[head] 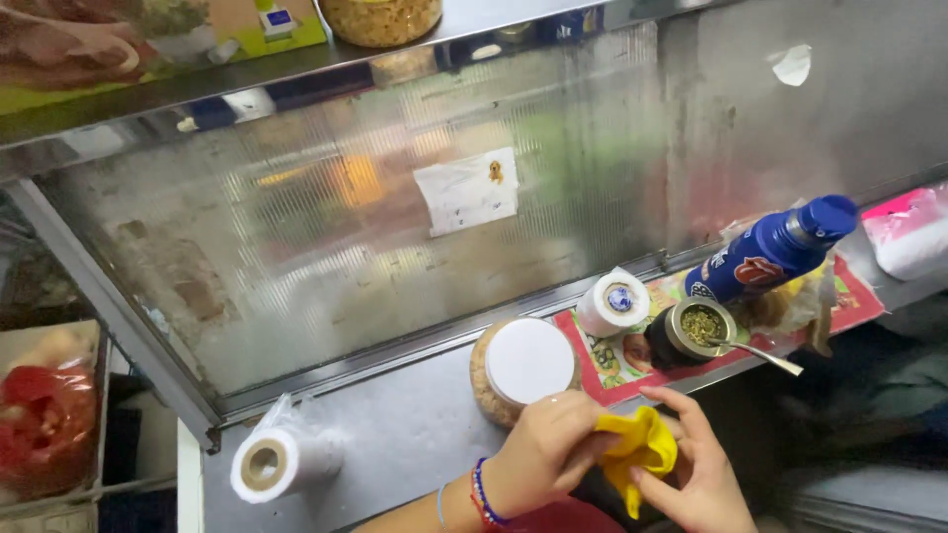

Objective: Cleaning a plastic container and its lid with a yellow cloth

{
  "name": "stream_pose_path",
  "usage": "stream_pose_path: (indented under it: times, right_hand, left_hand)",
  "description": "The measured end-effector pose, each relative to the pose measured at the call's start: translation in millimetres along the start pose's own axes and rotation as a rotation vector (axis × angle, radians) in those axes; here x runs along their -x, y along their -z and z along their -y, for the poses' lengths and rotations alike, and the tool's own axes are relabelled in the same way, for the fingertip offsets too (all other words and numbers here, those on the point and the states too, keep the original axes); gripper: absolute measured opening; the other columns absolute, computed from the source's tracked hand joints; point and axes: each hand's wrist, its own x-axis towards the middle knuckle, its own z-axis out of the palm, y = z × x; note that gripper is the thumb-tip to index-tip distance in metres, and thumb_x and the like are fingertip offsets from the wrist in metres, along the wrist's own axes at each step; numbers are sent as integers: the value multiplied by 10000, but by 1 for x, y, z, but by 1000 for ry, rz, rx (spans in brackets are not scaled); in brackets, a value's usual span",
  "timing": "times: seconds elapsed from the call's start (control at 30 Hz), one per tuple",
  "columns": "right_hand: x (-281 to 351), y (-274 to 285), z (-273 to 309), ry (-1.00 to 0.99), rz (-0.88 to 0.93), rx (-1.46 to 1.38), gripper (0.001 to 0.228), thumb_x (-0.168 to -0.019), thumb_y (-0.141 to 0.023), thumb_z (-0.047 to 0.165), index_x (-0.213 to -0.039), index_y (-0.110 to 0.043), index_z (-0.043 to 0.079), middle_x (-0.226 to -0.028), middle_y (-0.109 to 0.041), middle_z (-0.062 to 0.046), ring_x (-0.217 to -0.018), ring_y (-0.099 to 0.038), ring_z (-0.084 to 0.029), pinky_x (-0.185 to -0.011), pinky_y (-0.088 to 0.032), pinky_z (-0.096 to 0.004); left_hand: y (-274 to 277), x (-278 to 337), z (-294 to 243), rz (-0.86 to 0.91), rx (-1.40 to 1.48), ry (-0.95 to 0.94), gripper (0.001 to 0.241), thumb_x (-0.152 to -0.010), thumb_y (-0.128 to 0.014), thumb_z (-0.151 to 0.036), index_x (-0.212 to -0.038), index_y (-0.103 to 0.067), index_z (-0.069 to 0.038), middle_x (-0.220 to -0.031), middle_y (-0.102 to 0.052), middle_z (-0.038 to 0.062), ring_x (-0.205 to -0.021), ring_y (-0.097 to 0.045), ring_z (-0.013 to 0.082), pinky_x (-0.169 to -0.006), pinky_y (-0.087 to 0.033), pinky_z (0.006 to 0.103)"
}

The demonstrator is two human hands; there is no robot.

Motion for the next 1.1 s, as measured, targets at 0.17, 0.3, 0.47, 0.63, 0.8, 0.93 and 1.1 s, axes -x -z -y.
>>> stream_pose_path:
  times: [0.17, 0.3, 0.47, 0.63, 0.8, 0.93, 1.1]
  right_hand:
    - [-2, -9, -29, 50, -201, -213, 558, -720, -807, 35, -1253, -658, -37, -1021, -690, -122, -888, -631, -193, -789, -521, -328]
    - [-22, -34, 56, 184, -251, -712, 776, -762, -547, 180, -1456, -338, -98, -1629, -345, -355, -1479, -395, -505, -1229, -313, -545]
    - [-32, -25, 12, 242, -345, -648, 217, -961, -605, 69, -1170, -549, 49, -864, -583, -98, -753, -607, -212, -906, -459, -480]
    - [-41, -29, 6, 202, -490, 345, 267, -894, -748, 80, -1151, -695, 33, -1184, -766, -62, -987, -632, -76, -945, -528, -255]
    - [-51, -31, 38, 550, -168, 643, 308, -938, -630, 113, -1216, -695, -3, -1406, -636, -168, -1256, -656, -271, -1134, -449, -359]
    - [-66, -36, 4, 622, -2, 726, 291, -895, -683, 156, -1167, -705, 56, -1395, -558, -227, -1288, -579, -382, -1134, -437, -465]
    - [-69, -38, -15, 624, 12, 833, 308, -889, -683, 120, -1183, -692, 29, -1364, -532, -260, -1271, -566, -425, -1106, -440, -499]
  left_hand:
    - [-6, -23, -14, 24, -348, 125, 245, -1035, -546, -166, -1219, -535, -5, -1050, -575, 172, -920, -547, 368, -810, -442, 467]
    - [32, -12, -16, -77, -621, 38, 334, -999, -699, -196, -1261, -609, -8, -1177, -614, 156, -1056, -555, 371, -967, -465, 474]
    - [63, 28, 35, -124, -544, 300, 865, -818, -786, -481, -1431, -409, 0, -1388, -523, 192, -1299, -485, 396, -1114, -349, 507]
    - [62, 33, 78, -13, -191, 413, 1442, -646, -859, -607, -1613, 59, -56, -1629, -366, 195, -1506, -303, 416, -1233, -202, 527]
    - [56, 38, 103, -77, -166, 341, 1419, -553, -883, -614, -1609, -118, -55, -1556, -516, 112, -1448, -469, 345, -1178, -271, 494]
    - [64, 24, 90, -112, -130, 338, 1126, -548, -859, -620, -1461, -446, -105, -1468, -558, 93, -1351, -542, 310, -1155, -314, 480]
    - [70, 16, 83, -98, -134, 335, 1066, -562, -872, -578, -1421, -463, -98, -1445, -582, 71, -1330, -574, 300, -1121, -346, 480]
